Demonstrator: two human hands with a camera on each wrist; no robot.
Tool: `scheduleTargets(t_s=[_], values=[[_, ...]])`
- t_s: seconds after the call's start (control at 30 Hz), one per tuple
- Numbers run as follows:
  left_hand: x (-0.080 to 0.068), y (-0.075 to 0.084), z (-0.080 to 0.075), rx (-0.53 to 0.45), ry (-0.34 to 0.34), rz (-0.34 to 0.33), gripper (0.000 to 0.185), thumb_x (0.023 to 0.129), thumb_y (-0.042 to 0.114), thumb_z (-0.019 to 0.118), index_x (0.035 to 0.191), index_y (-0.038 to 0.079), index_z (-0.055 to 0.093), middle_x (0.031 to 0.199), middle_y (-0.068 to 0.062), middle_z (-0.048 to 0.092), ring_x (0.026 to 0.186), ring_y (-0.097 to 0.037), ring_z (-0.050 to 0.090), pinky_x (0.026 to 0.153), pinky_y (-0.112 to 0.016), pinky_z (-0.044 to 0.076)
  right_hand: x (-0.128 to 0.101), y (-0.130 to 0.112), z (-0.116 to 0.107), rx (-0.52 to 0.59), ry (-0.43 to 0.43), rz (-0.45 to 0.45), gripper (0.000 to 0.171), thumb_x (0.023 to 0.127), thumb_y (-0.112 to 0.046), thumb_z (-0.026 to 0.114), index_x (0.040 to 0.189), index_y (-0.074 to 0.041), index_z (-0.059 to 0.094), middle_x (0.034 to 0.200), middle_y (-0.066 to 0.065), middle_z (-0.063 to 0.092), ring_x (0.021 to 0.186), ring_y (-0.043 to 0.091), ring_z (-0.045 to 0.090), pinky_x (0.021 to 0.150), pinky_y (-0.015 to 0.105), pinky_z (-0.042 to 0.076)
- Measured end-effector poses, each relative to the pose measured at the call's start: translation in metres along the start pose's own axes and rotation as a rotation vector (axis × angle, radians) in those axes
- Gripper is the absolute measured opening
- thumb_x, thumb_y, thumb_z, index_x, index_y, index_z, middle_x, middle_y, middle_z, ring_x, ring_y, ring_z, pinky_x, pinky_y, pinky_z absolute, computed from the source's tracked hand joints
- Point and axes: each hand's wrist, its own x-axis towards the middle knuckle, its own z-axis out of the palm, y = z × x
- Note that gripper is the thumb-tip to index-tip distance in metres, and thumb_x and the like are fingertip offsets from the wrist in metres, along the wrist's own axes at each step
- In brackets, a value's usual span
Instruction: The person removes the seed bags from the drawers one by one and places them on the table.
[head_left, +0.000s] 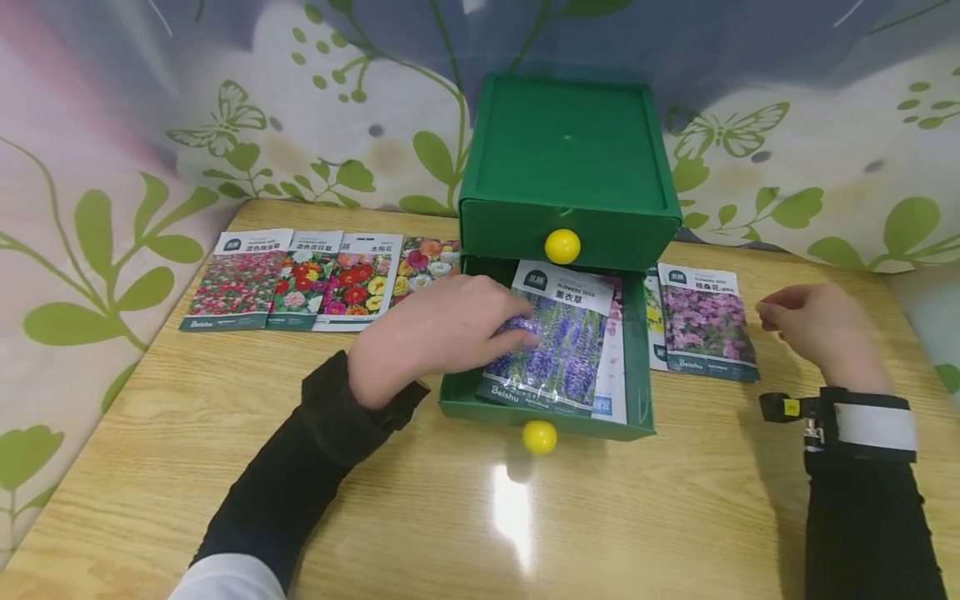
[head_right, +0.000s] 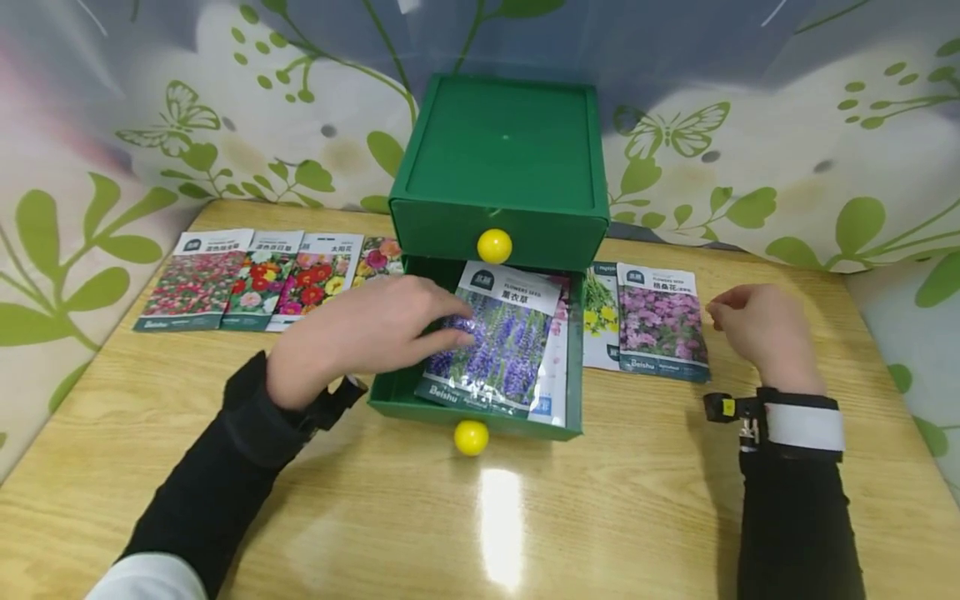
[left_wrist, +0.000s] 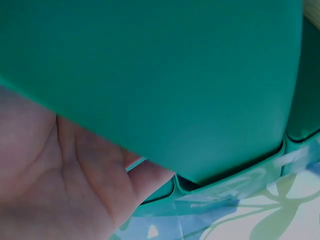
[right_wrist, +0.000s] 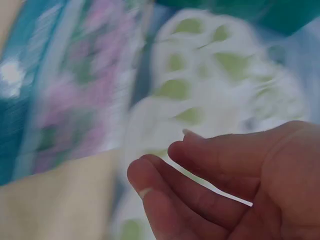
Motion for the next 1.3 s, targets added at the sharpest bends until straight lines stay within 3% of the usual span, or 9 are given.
scheduleTargets(t_s=[0.17,0.33,0.53,0.7,0.8,0.97,1.17,1.3], values=[[0.000,-0.001,-0.002,0.024,0.012,-0.012,0.026,0.102,0.039,0.057,0.097,0.015,0.068,0.075,0.006,0.060,0.066,-0.009,0.057,0.066,-0.030,0.048,-0.038,-0.054,-0.018,-0.042,0.204,-0.118,0.039,0.106,-0.028,0.048,0.114,0.005,0.067,0.100,0.025,0.070,0.086,0.042,0.064,0.058,0.041,0.043],[0.002,0.000,-0.001,0.027,0.019,-0.012,0.026,0.102,0.037,0.057,0.095,0.014,0.067,0.076,0.005,0.060,0.067,-0.010,0.057,0.067,-0.031,0.049,-0.081,-0.105,-0.023,-0.027,0.338,-0.330,0.025,0.100,-0.024,0.063,0.105,-0.002,0.074,0.089,0.017,0.072,0.077,0.036,0.068,0.059,0.039,0.046],[0.003,0.001,0.003,0.063,0.051,-0.010,0.025,0.102,0.036,0.058,0.092,0.014,0.066,0.074,0.006,0.058,0.071,-0.010,0.060,0.071,-0.033,0.051,-0.107,-0.138,-0.006,-0.062,0.363,-0.645,0.010,0.089,-0.007,0.074,0.099,-0.005,0.076,0.087,0.008,0.073,0.068,0.021,0.067,0.059,0.039,0.051],[0.003,0.002,0.005,0.110,0.069,-0.034,0.027,0.102,0.035,0.058,0.086,0.015,0.065,0.070,0.005,0.057,0.067,-0.011,0.058,0.068,-0.032,0.051,-0.112,-0.159,0.019,-0.080,0.272,-0.794,0.008,0.089,-0.005,0.074,0.097,-0.005,0.074,0.087,0.005,0.072,0.068,0.015,0.063,0.060,0.037,0.053],[0.003,0.003,0.006,0.142,0.076,-0.051,0.031,0.103,0.035,0.056,0.079,0.016,0.064,0.066,0.004,0.056,0.063,-0.012,0.057,0.066,-0.032,0.051,-0.112,-0.169,0.033,-0.116,0.170,-0.823,0.005,0.091,-0.007,0.073,0.095,-0.005,0.074,0.085,0.002,0.070,0.070,0.014,0.064,0.063,0.034,0.055],[0.003,0.005,0.005,0.164,0.074,-0.073,0.034,0.102,0.036,0.057,0.075,0.016,0.064,0.063,0.004,0.056,0.061,-0.012,0.057,0.065,-0.034,0.051,-0.113,-0.179,0.045,-0.225,0.037,-0.778,0.007,0.093,-0.011,0.071,0.088,-0.006,0.072,0.075,-0.003,0.064,0.068,0.014,0.063,0.065,0.035,0.056],[0.005,0.004,0.007,0.186,0.056,-0.073,0.044,0.100,0.040,0.060,0.063,0.017,0.058,0.057,0.004,0.052,0.057,-0.013,0.054,0.067,-0.035,0.048,-0.114,-0.183,0.048,-0.280,0.031,-0.705,0.022,0.097,-0.014,0.067,0.076,-0.007,0.064,0.055,-0.006,0.043,0.047,0.009,0.043,0.046,0.027,0.042],[0.004,0.004,0.008,0.216,0.057,-0.085,0.049,0.099,0.043,0.060,0.058,0.018,0.054,0.054,0.005,0.047,0.055,-0.013,0.052,0.066,-0.034,0.047,-0.111,-0.186,0.051,-0.289,0.025,-0.638,0.030,0.100,-0.017,0.063,0.073,-0.007,0.058,0.052,-0.001,0.040,0.043,0.012,0.042,0.040,0.027,0.035]])
